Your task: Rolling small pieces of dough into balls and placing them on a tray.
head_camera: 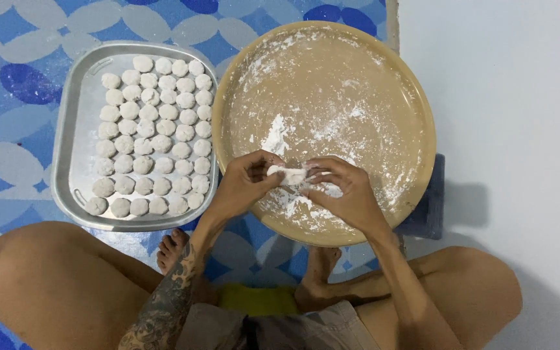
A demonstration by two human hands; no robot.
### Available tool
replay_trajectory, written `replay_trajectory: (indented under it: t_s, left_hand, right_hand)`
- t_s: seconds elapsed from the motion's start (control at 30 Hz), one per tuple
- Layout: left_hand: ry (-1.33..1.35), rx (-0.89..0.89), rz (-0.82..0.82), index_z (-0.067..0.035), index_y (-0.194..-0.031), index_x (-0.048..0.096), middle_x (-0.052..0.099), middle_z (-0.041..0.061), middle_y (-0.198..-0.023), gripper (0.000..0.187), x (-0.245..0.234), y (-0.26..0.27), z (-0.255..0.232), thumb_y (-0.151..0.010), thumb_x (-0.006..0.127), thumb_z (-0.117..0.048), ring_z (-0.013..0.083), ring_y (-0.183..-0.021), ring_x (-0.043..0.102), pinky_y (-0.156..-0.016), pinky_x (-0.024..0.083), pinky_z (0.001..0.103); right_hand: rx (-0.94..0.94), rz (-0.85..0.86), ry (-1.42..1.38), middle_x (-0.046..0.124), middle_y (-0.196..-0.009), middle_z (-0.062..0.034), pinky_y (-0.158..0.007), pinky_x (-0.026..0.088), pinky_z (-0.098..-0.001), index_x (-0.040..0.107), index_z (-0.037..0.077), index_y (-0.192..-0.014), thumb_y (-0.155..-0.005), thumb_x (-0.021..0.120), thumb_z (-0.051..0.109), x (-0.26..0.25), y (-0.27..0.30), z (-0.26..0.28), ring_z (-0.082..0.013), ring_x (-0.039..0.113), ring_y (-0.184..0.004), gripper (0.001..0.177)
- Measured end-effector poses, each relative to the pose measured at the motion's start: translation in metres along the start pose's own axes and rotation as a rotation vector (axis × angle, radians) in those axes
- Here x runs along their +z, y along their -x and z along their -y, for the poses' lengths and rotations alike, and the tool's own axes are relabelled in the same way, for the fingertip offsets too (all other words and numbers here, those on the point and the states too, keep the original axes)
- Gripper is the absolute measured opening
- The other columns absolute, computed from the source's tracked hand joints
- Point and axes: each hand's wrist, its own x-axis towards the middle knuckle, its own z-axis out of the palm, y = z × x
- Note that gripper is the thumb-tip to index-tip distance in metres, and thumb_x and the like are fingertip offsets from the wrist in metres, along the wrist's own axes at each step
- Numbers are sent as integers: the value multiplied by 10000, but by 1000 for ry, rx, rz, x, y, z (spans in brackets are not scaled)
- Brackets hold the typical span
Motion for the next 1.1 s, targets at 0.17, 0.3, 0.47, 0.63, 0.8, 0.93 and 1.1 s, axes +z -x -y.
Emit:
replay_trajectory:
  t_s: [0.17, 0.3, 0.47, 0.63, 0.8, 0.93, 1.1]
  left_hand:
    - [21, -29, 72, -22, -1024, 757, 576, 44, -799, 203, 5, 4, -17, -831, 767, -87, 150, -768, 587, -711, 580, 328]
    - [17, -28, 62, -22, -1017, 757, 564, 49, -826, 202, 4, 1, -10, -837, 778, -112, 145, -793, 582, -719, 577, 344]
    - [-7, -16, 77, 0, -1033, 756, 568, 57, -836, 213, 1, 3, -14, -837, 777, -82, 150, -810, 575, -732, 570, 321]
    - [-22, -17, 102, 13, -1036, 752, 564, 61, -844, 212, -1, 4, -16, -838, 771, -63, 166, -831, 573, -761, 575, 328]
    - [-31, 1, 97, 9, -1027, 754, 606, 65, -858, 225, -6, 1, -2, -817, 792, -63, 168, -847, 592, -779, 582, 321]
    - [-39, -1, 93, 5, -1029, 755, 626, 73, -873, 223, -12, 2, -4, -817, 787, -54, 173, -845, 606, -786, 591, 332]
    - [-227, 34, -2, 34, -1096, 723, 681, 225, -924, 240, -37, 4, 2, -856, 712, 26, 304, -848, 674, -753, 590, 457]
  right_hand:
    - [-217, 49, 206, 711, -1224, -221, -877, 605, -498, 691, 44, -1290, -762, 843, -26, 12, 4, -9, -389, 704, -1085, 554]
    - [-253, 61, 388, 766, -1063, -195, -764, 624, -456, 737, 50, -1222, -923, 712, 9, 19, 4, -9, -374, 748, -940, 303]
    - [-212, 152, 399, 768, -879, -200, -639, 592, -408, 759, 33, -1157, -917, 701, -1, 8, -2, 4, -323, 741, -738, 249]
    - [-110, 165, 234, 776, -791, -182, -596, 555, -368, 784, 33, -1091, -899, 713, -3, -7, -2, 8, -198, 687, -662, 208]
    - [57, 166, 29, 761, -763, -145, -614, 585, -321, 769, -11, -1115, -903, 712, -20, -16, -1, 18, -130, 632, -685, 220]
    - [130, 158, 25, 771, -789, -181, -635, 616, -327, 763, -29, -1122, -887, 730, -6, -31, 3, 14, -162, 681, -697, 239]
    - [129, 50, 90, 747, -859, -211, -691, 609, -356, 678, -143, -1118, -910, 688, -46, -59, 8, 21, -172, 648, -762, 230]
